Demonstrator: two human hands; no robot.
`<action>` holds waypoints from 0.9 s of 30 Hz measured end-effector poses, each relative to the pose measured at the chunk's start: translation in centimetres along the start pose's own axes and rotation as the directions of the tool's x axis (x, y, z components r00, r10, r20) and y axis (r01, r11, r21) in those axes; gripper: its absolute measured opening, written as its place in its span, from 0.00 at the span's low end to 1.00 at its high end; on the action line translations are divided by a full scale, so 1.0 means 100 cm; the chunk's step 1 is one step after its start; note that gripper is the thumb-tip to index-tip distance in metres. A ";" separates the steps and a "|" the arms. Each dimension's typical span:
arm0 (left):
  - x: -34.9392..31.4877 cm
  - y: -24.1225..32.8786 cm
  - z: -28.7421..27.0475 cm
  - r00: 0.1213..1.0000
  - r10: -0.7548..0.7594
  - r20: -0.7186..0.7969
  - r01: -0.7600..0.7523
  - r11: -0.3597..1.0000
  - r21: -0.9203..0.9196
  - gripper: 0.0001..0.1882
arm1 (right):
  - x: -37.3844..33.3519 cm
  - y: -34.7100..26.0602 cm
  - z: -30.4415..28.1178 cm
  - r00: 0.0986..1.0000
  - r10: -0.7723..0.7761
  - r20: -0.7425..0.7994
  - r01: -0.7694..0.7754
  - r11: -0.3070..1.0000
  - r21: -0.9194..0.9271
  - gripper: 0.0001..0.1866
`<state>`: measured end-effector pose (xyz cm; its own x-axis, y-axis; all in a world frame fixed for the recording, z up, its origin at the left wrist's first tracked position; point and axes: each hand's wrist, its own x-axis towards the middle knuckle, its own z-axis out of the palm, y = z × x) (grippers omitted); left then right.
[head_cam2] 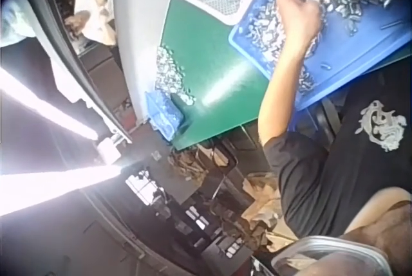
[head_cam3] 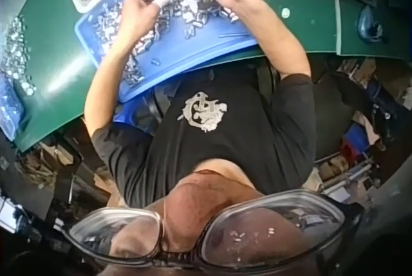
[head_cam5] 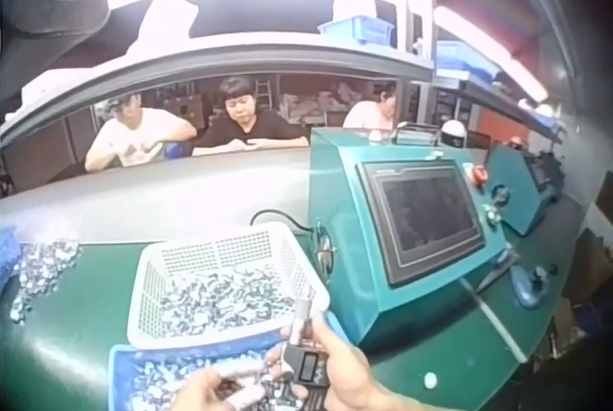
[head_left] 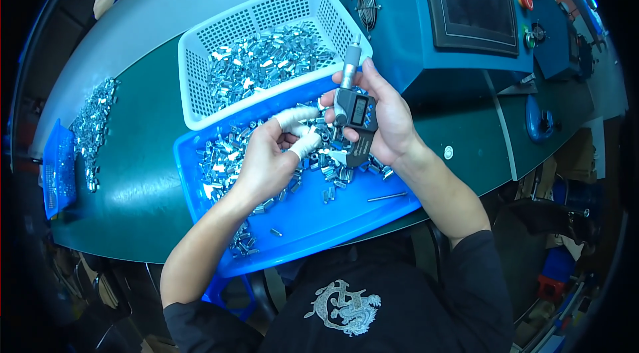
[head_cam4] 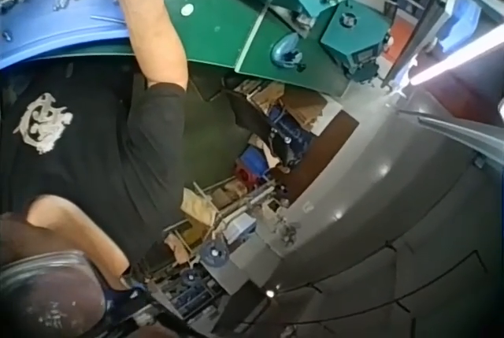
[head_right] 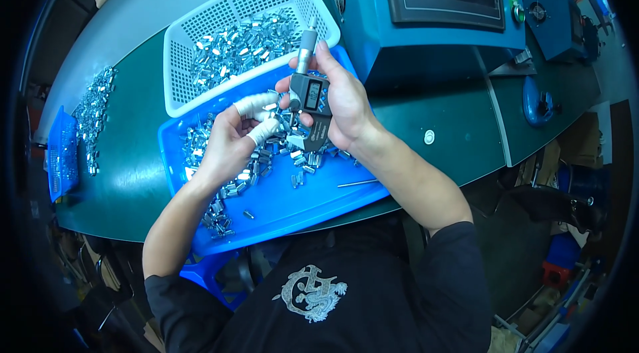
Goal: Measuring the dimensions of small metal components using a digital micrometer at a quality control workstation.
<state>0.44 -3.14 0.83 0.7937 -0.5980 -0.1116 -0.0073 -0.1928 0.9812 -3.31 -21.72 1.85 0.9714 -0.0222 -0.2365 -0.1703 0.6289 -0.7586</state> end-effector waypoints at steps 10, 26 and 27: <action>-0.009 -0.008 -0.003 0.999 -0.050 -0.012 0.041 0.915 -0.401 0.12 | 0.000 -0.004 0.013 0.999 0.029 -0.029 -0.031 0.998 -0.047 0.30; -0.020 0.012 -0.019 0.996 -0.051 -0.070 -0.002 0.799 -0.601 0.17 | 0.013 -0.022 0.058 0.997 -0.039 0.073 0.039 0.999 -0.004 0.30; -0.020 0.013 -0.020 0.997 -0.038 -0.071 -0.012 0.802 -0.598 0.16 | 0.013 -0.022 0.058 0.996 -0.040 0.074 0.040 0.999 -0.003 0.30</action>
<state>0.02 -0.61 2.64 0.8344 -0.5337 -0.1375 0.3483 0.3174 0.8820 -0.69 -18.60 6.74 0.9870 0.0098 -0.1606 -0.1314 0.6254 -0.7691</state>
